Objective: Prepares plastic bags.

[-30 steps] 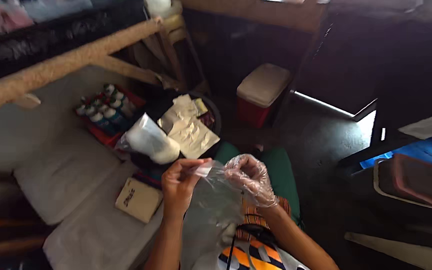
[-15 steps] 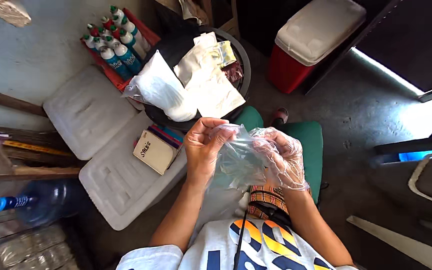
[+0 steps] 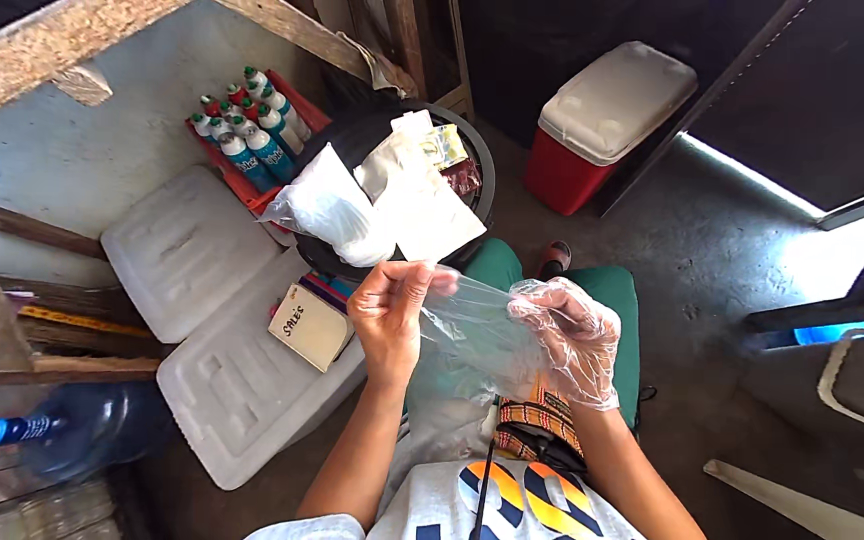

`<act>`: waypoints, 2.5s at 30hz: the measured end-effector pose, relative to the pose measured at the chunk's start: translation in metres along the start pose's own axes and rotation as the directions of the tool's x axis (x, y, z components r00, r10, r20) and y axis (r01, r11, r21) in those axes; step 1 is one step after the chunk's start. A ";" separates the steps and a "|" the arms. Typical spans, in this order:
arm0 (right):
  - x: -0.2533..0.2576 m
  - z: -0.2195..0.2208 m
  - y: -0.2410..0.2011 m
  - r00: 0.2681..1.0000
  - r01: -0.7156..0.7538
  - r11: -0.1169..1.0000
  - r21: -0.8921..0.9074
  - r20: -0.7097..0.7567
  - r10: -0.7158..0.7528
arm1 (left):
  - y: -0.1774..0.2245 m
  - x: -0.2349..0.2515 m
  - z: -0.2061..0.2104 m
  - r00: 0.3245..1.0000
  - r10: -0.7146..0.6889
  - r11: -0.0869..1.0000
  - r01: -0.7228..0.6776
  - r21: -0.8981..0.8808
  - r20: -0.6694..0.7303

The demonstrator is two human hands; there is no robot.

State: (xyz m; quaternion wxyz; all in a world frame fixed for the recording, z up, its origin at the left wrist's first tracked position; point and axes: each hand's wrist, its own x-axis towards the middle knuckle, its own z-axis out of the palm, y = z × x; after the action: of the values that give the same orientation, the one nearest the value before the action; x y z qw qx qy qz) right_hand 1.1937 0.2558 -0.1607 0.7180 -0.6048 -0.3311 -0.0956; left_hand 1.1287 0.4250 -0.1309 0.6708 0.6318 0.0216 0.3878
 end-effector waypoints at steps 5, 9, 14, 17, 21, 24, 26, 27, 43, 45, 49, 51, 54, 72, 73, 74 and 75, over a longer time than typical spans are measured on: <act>0.001 -0.002 0.005 1.000 0.008 1.000 -0.001 0.009 -0.008 | 0.002 0.000 -0.001 0.998 -0.060 0.997 0.061 -0.039 0.018; 0.001 0.001 0.003 0.996 -0.039 0.999 0.028 0.084 0.036 | -0.002 0.000 0.002 0.999 -0.026 0.995 0.021 -0.101 -0.041; 0.023 0.009 -0.014 0.959 -0.011 1.000 0.027 0.284 0.003 | -0.003 -0.005 0.015 1.000 0.020 0.997 -0.020 -0.070 -0.006; 0.029 0.018 -0.020 0.947 -0.084 0.993 0.080 0.316 0.055 | -0.005 -0.008 0.022 0.997 0.072 0.997 -0.073 -0.018 -0.023; 0.020 0.025 -0.010 0.946 -0.082 0.992 0.096 0.321 0.047 | -0.013 -0.011 0.019 0.990 0.141 0.988 -0.139 0.064 -0.030; 0.015 0.025 -0.004 0.943 -0.076 0.988 0.136 0.331 0.027 | -0.023 -0.012 0.012 0.992 0.116 0.991 -0.119 0.057 0.055; 0.014 0.026 -0.006 0.951 -0.109 0.987 0.119 0.300 0.069 | -0.027 -0.010 0.005 0.979 0.076 0.997 -0.076 -0.004 0.190; 0.014 0.026 -0.007 0.954 -0.143 0.980 0.139 0.284 0.099 | -0.028 -0.009 0.002 0.966 0.063 0.998 -0.063 -0.006 0.249; 0.059 0.032 0.093 0.564 -0.765 0.533 0.360 0.775 0.285 | -0.064 0.022 -0.124 0.820 -0.419 0.899 0.434 0.053 0.391; 0.081 0.051 0.104 0.538 -0.828 0.412 0.381 0.745 0.393 | -0.073 0.023 -0.138 0.758 -0.481 0.874 0.453 0.175 0.440; 0.152 0.111 0.096 0.566 -0.795 0.542 0.273 0.653 0.503 | -0.048 0.056 -0.145 0.918 -0.376 0.927 0.371 0.060 0.127; 0.186 0.144 0.093 0.639 -0.662 0.730 0.169 0.636 0.432 | -0.027 0.084 -0.143 0.950 -0.301 0.950 0.306 0.058 -0.085; 0.215 0.190 0.126 0.744 -0.365 0.927 0.086 0.625 0.235 | -0.029 0.113 -0.139 0.918 -0.187 0.920 0.288 0.264 -0.350; 0.125 0.182 0.215 0.629 -0.614 0.773 -0.159 0.493 0.600 | -0.124 0.073 -0.169 0.966 -0.164 0.940 0.214 0.267 -0.199; 0.123 0.179 0.212 0.630 -0.625 0.770 -0.127 0.501 0.594 | -0.116 0.083 -0.170 0.984 -0.119 0.953 0.150 0.262 -0.132; 0.121 0.178 0.209 0.629 -0.632 0.767 -0.114 0.502 0.593 | -0.112 0.093 -0.168 0.989 -0.080 0.956 0.112 0.272 -0.124; 0.118 0.178 0.207 0.631 -0.632 0.766 -0.116 0.497 0.596 | -0.112 0.101 -0.164 0.985 -0.057 0.947 0.104 0.303 -0.160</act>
State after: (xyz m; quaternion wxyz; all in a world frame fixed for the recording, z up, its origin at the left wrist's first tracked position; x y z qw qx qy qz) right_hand 1.3312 0.5051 -0.2488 0.6145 -0.6585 -0.2847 0.3281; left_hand 1.1694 0.6277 -0.2139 0.5752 0.6970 0.1581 0.3979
